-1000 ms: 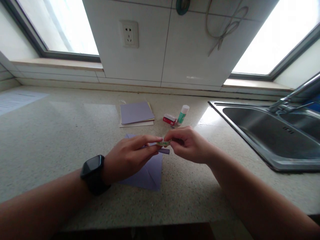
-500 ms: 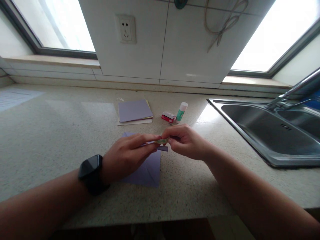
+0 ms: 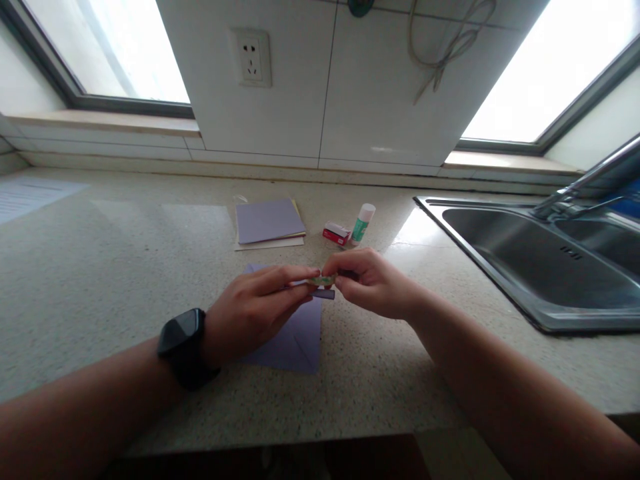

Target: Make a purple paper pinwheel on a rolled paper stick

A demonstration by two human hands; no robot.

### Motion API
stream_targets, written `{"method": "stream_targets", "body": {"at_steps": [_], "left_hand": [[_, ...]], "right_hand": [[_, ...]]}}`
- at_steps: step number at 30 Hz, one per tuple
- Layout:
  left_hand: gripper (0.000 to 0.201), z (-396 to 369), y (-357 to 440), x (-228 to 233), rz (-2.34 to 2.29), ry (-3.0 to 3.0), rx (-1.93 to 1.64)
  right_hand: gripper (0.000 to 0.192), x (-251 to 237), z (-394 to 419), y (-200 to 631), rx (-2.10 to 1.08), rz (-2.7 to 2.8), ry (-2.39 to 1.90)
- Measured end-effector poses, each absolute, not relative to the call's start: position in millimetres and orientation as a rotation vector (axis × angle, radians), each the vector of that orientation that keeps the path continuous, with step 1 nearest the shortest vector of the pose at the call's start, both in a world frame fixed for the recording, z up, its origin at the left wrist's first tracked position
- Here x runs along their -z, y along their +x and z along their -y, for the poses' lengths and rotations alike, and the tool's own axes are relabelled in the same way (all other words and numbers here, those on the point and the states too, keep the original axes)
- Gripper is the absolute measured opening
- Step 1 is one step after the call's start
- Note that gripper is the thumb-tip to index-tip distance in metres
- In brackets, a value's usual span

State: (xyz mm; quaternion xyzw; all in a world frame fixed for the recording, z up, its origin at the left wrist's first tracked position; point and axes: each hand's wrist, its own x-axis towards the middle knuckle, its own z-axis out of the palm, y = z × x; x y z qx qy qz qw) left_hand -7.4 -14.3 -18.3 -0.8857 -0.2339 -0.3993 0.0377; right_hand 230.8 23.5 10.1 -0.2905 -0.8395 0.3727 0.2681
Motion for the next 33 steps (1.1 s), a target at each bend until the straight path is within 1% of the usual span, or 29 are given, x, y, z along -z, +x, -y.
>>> {"method": "stream_targets", "body": {"at_steps": [5,11,17,20,23,27,30,33], "left_hand": [[0.019,14,-7,19,0.711,-2.714,1.223],[0.02,13,-9,20,0.721,-2.735,1.215],[0.025,13,-9,21,0.778,-2.747,1.208],[0.027,15,-8,21,0.88,-2.745,1.265],[0.025,15,-8,20,0.98,-2.759,1.345],[0.026,13,-8,19,0.987,-2.842,1.416],[0.029,12,-8,20,0.947,-2.853,1.434],[0.029,12,-8,21,0.861,-2.841,1.426]], "right_hand": [[0.012,-12,-22,230,-1.068,2.254,-0.78],[0.015,-10,-24,231,-1.076,2.289,-0.771],[0.028,-13,-32,235,-0.893,2.347,-0.649],[0.029,-9,-38,237,-1.057,2.201,-0.711],[0.029,-2,-42,235,-1.269,1.9,-0.805],[0.029,5,-41,227,-1.529,1.523,-0.763],[0.03,7,-37,221,-1.683,1.39,-0.739],[0.03,8,-34,218,-1.775,1.376,-0.712]]}}
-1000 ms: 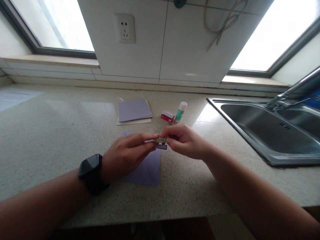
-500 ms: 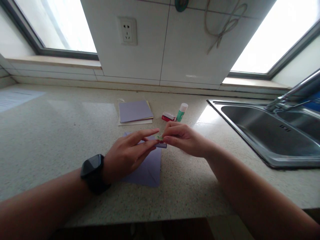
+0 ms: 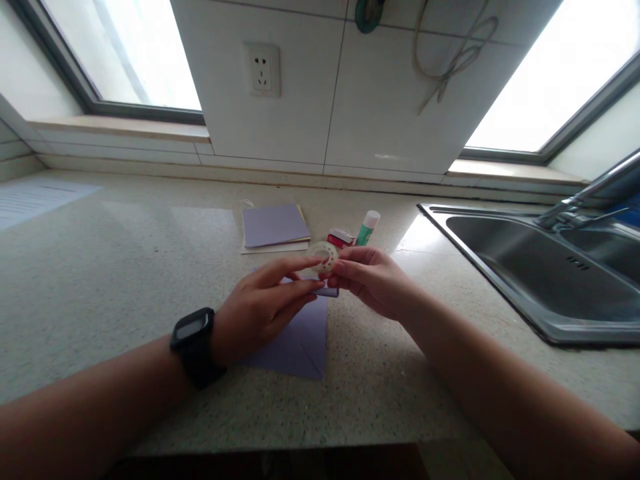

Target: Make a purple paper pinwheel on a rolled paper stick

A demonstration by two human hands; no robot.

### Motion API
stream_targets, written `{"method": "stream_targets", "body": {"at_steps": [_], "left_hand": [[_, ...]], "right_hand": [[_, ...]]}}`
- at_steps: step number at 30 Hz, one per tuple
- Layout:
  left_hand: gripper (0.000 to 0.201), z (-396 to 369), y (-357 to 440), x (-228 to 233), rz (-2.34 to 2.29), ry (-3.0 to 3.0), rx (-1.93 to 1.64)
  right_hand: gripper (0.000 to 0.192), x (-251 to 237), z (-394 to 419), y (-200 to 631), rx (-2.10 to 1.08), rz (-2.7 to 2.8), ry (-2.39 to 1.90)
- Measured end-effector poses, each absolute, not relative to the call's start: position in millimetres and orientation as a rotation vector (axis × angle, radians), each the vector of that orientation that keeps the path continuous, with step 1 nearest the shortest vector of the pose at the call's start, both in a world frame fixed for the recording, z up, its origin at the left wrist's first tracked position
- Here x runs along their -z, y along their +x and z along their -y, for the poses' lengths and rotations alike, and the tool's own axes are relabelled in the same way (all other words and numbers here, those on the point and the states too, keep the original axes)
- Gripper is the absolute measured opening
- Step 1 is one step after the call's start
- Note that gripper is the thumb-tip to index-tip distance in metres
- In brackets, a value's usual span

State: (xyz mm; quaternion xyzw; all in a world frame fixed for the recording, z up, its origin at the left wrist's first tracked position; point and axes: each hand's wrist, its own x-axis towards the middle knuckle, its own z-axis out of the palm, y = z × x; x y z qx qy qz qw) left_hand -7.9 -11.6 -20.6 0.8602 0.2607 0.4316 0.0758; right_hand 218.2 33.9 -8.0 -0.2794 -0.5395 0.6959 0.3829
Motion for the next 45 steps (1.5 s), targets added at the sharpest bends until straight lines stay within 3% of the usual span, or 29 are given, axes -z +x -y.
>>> {"method": "stream_targets", "body": {"at_steps": [15,24,45], "left_hand": [[0.025,11,-9,20,-0.745,2.564,-1.159],[0.022,9,-9,22,-0.667,2.603,-1.062],[0.02,14,-5,21,-0.527,2.78,-0.957]], "right_hand": [[0.039,7,-33,221,-1.619,1.694,-0.864],[0.012,-1,-34,233,-0.864,2.204,-0.682],[0.005,-16,-22,233,-0.856,2.656,-0.704]]}}
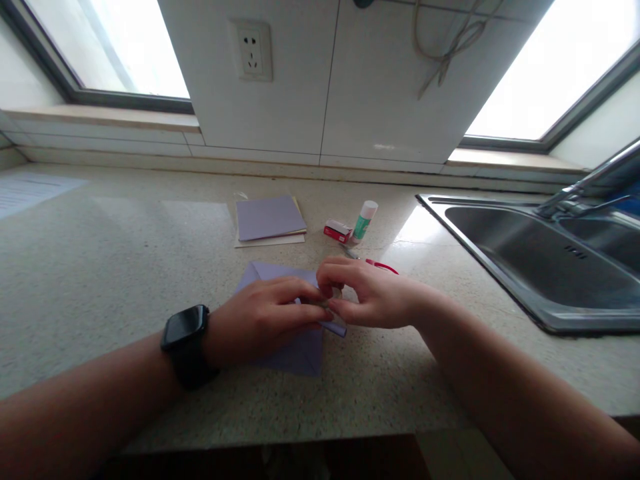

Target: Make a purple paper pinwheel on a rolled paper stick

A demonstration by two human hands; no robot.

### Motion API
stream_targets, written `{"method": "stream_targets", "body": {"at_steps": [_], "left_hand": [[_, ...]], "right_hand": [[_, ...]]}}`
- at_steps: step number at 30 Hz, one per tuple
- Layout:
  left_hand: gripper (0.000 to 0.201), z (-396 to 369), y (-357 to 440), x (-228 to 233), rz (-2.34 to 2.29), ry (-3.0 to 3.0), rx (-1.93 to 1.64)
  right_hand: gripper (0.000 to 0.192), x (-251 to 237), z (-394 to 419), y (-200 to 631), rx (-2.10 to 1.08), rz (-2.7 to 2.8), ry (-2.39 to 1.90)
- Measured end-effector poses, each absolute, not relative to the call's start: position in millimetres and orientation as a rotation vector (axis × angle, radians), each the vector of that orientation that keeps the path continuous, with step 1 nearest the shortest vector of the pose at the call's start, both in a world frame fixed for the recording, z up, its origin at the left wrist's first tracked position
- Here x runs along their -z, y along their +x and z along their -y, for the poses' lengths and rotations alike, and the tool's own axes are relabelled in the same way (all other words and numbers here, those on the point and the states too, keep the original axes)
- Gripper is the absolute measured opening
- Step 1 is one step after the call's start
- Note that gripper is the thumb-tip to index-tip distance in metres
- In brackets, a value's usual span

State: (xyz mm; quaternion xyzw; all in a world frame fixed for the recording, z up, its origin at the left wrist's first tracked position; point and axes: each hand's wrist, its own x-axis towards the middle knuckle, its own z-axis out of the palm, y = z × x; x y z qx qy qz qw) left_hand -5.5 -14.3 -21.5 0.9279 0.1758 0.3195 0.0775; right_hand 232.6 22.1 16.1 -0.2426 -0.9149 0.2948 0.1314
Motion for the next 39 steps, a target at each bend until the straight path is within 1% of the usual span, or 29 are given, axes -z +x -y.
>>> {"method": "stream_targets", "body": {"at_steps": [4,12,19,22,33,39], "left_hand": [[0.022,14.4,-6.2,20.8,-0.535,2.807,-0.906],[0.026,14.9,-4.3,19.6,-0.566,2.806,-0.826],[0.023,13.1,-5.5,16.9,-0.552,2.778,-0.914],[0.021,13.4,-4.9,16.2,-0.546,2.759,-0.938],[0.025,14.9,-3.9,16.6,-0.57,2.683,-1.013],[0.024,14.2,-3.0,15.8,-0.521,2.667,-1.014]], "right_hand": [[0.008,-17.9,-20.6,232.3,-0.889,2.674,-0.786],[0.015,-17.5,-18.7,232.0,-0.839,2.65,-0.866],[0.014,-13.5,-23.4,236.2,-0.918,2.598,-0.71],[0.013,-12.2,-24.8,236.7,-0.906,2.584,-0.667],[0.014,-17.4,-20.2,234.4,-0.877,2.622,-0.81],[0.009,-16.9,-22.5,233.1,-0.943,2.64,-0.733]]}}
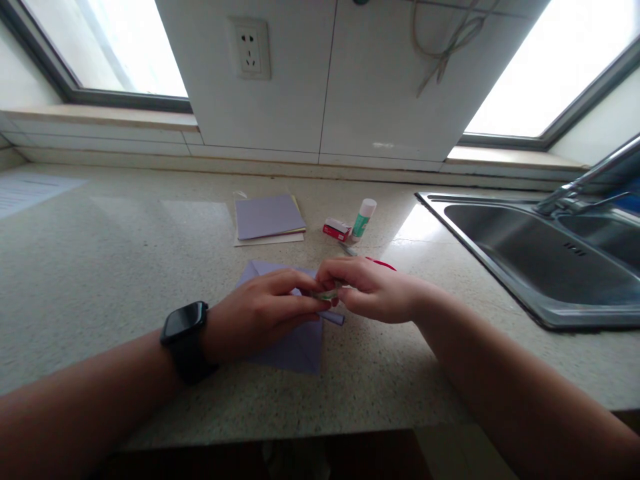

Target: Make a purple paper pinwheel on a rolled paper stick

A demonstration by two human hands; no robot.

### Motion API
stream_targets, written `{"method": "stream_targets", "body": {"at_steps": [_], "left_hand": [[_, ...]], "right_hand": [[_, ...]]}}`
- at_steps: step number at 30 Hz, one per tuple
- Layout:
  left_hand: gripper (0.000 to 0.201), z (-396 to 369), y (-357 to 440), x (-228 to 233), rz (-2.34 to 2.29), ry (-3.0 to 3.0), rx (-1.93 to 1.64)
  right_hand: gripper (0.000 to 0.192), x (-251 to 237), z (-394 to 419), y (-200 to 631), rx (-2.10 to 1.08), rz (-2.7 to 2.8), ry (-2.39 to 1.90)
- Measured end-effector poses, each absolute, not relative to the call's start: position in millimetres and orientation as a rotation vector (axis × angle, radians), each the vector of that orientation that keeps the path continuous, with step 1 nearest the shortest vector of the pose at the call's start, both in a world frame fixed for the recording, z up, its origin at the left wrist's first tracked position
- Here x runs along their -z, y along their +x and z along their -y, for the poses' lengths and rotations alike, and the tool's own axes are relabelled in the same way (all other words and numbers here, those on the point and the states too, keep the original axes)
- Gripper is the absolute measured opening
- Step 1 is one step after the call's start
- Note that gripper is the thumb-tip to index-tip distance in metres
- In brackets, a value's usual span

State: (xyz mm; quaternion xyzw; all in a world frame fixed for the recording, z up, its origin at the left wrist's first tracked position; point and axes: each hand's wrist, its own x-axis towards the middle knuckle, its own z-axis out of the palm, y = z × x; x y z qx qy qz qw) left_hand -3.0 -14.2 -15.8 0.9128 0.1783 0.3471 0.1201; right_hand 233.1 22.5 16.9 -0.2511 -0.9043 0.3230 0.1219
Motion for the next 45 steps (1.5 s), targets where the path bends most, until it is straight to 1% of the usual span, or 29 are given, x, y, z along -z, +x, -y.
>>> {"method": "stream_targets", "body": {"at_steps": [7,13,25,36,40,45], "left_hand": [[0.024,14.6,-2.6,15.1,-0.529,2.663,-0.975],[0.025,15.0,-3.7,16.6,-0.529,2.675,-0.989],[0.023,14.6,-3.3,16.4,-0.514,2.712,-1.005],[0.024,15.7,-5.4,17.9,-0.553,2.698,-0.99],[0.023,16.1,-4.5,16.9,-0.547,2.677,-1.025],[0.022,15.5,-3.2,17.0,-0.534,2.64,-1.076]], "right_hand": [[0.01,-16.0,-23.0,232.0,-0.924,2.633,-0.671],[0.009,-14.8,-24.3,233.8,-0.983,2.618,-0.655],[0.013,-16.1,-23.3,233.4,-0.991,2.617,-0.663],[0.021,-15.6,-23.6,235.0,-1.064,2.607,-0.687],[0.022,-13.7,-25.2,236.4,-1.033,2.57,-0.672],[0.018,-14.5,-25.7,239.1,-1.109,2.509,-0.663]]}}
